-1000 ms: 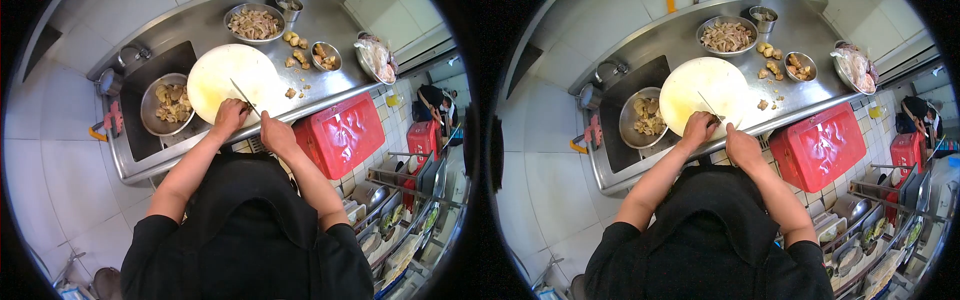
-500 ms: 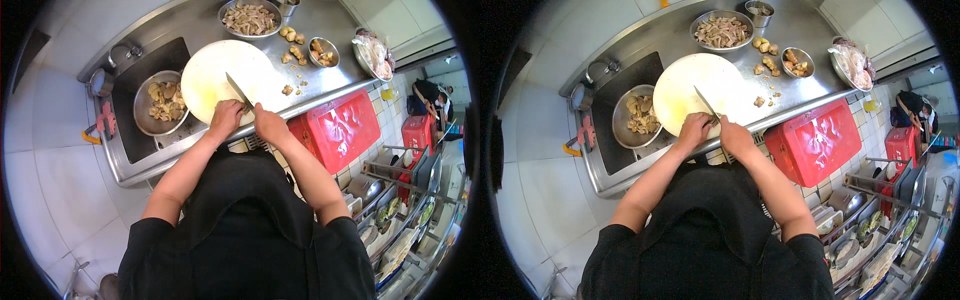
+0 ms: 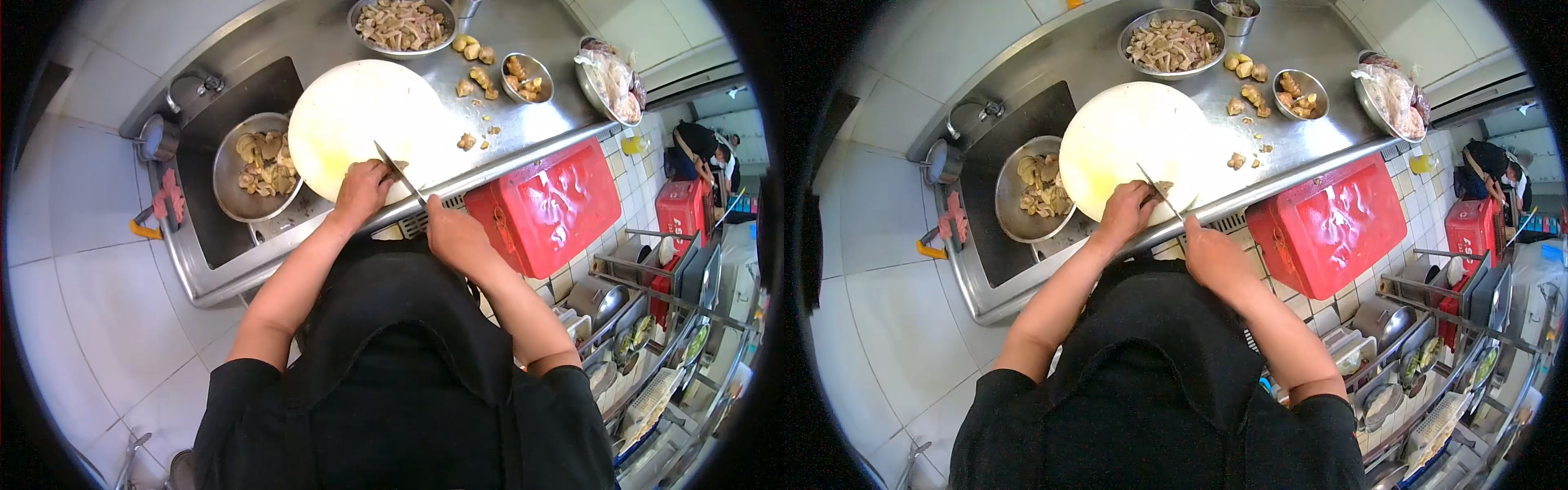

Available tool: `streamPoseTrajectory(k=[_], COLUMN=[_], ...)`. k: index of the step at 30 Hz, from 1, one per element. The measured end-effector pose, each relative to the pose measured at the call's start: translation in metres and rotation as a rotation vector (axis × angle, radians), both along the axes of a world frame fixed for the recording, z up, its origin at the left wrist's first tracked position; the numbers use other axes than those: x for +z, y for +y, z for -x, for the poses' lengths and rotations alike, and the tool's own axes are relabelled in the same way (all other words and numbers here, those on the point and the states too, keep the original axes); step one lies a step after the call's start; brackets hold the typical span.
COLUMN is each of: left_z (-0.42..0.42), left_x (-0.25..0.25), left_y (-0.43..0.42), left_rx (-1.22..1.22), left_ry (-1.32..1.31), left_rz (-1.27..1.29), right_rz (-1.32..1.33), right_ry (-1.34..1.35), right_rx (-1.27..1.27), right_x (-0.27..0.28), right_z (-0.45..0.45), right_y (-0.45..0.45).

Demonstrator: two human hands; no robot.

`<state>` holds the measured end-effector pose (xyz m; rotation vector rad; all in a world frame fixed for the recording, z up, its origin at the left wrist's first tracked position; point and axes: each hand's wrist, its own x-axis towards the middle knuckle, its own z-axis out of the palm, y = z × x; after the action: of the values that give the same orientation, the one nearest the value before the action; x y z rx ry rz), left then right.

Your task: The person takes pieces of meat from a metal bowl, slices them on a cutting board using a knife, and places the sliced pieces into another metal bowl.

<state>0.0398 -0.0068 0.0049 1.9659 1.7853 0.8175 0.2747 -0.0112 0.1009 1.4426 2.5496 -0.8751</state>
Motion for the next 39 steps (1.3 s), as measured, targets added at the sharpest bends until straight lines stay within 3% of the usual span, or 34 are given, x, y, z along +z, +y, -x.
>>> streamPoseTrajectory(k=[7, 11, 15, 23, 27, 33, 39], left_z=[-0.002, 0.012, 0.013, 0.010, 0.010, 0.010, 0.024], left_x=[0.001, 0.013, 0.015, -0.003, -0.003, -0.008, -0.005], left_y=[-0.004, -0.002, 0.000, -0.001, -0.001, 0.000, -0.005], left_rx=[0.005, 0.011, 0.052, 0.008, -0.004, 0.002, 0.002], left_ry=[-0.029, -0.210, -0.171, -0.008, 0.003, -0.026, -0.062], left_rz=[-0.048, 0.069, 0.156, -0.034, -0.019, -0.031, -0.097], right_rz=[-0.097, -0.047, -0.007, 0.090, 0.091, 0.008, -0.047], right_ry=[0.087, 0.031, 0.000, -0.057, -0.102, 0.032, 0.004], right_rx=[-0.004, -0.020, -0.045, -0.036, -0.020, -0.005, -0.001], right_x=[-0.037, -0.017, 0.009, 0.034, 0.025, -0.028, -0.017], right_z=[0.050, 0.047, 0.025, 0.005, 0.015, 0.048, 0.067], right_y=[0.047, 0.050, 0.024, -0.012, -0.008, 0.019, 0.052])
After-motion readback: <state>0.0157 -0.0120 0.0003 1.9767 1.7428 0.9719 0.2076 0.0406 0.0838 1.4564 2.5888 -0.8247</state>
